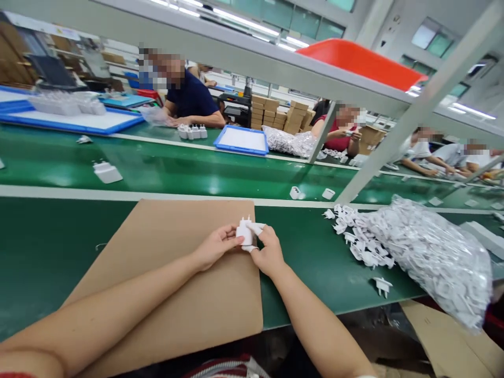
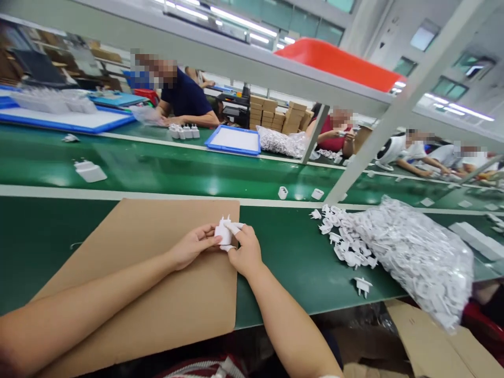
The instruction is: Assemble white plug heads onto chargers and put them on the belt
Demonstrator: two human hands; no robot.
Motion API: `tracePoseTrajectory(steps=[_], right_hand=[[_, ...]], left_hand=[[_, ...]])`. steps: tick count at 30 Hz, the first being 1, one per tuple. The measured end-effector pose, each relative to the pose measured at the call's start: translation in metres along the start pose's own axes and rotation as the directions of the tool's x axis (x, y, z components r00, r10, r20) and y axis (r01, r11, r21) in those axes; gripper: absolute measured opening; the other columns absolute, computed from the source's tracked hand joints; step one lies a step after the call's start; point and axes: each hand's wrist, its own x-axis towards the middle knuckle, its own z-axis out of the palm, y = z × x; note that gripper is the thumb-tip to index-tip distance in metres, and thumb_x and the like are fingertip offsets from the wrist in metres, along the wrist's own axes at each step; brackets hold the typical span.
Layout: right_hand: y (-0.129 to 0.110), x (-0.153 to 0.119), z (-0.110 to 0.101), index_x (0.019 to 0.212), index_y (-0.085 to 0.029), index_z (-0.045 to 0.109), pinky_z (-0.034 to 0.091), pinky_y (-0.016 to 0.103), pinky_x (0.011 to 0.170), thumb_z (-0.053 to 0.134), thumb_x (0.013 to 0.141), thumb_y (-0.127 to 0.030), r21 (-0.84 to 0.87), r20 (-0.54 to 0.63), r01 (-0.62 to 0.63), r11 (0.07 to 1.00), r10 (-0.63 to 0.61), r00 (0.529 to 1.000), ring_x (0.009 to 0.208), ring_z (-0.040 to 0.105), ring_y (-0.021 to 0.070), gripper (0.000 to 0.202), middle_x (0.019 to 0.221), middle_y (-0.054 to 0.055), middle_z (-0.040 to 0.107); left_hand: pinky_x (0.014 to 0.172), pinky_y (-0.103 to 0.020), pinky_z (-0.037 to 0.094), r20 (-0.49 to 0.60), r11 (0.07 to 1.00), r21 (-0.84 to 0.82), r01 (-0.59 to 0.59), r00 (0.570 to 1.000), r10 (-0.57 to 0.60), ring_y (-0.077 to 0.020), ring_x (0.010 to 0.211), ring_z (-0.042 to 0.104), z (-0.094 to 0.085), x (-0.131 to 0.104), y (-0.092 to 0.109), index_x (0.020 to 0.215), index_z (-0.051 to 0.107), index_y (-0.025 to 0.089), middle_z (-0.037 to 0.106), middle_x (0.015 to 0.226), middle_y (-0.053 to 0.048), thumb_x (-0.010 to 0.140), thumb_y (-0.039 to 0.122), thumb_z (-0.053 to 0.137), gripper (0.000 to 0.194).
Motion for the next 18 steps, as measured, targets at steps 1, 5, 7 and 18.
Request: tracePoseTrajectory(steps=[1,5,7,18], right_hand=[[0.003,0.001,0.0,0.143,-0.028,0.064,0.053,0.043,0.108,0.07,0.081,-0.016,-0.02,0.005,-0.015,1.0,0.015,1.0,0.121,0.062,0.0273,0.064,0.126,0.009,0.07],[0.019,0.007,-0.008,0.143,-0.024,0.063,0.05,0.045,0.111,0.073,0.085,-0.026,-0.068,-0.092,-0.083,0.994,0.076,0.993,0.124,0.06,0.0283,0.06,0.127,0.011,0.071],[0.031,0.011,-0.016,0.135,-0.021,0.069,0.047,0.047,0.113,0.068,0.089,-0.032,-0.091,-0.204,-0.151,0.984,0.13,0.97,0.125,0.06,0.0293,0.047,0.127,0.013,0.07],[0.107,0.026,-0.142,0.141,-0.005,0.061,0.028,0.063,0.119,0.054,0.093,-0.03,-0.752,-0.425,-0.557,0.353,0.386,0.819,0.152,0.034,0.0437,0.054,0.15,0.03,0.053]], left_hand=[[0.098,-0.043,0.059,-0.022,1.0,-0.001,0.011,1.0,-0.011,-0.0258,0.103,0.074,0.001,0.001,-0.001,0.121,0.065,0.017,0.076,0.119,-0.012,0.074,0.057,0.089,0.066],[0.095,-0.044,0.059,-0.156,0.995,0.097,0.0,0.988,0.015,-0.0276,0.106,0.073,0.002,0.018,-0.003,0.123,0.061,0.018,0.076,0.118,-0.013,0.074,0.055,0.088,0.066],[0.096,-0.045,0.059,-0.203,0.979,0.195,-0.065,0.974,0.105,-0.029,0.111,0.072,-0.002,0.042,0.001,0.12,0.06,0.018,0.074,0.122,-0.014,0.075,0.05,0.087,0.062],[0.11,-0.044,0.042,-0.503,0.645,0.746,0.166,0.774,0.384,-0.0335,0.128,0.06,-0.094,0.188,0.058,0.117,0.061,0.02,0.072,0.127,-0.015,0.081,0.022,0.076,0.039]])
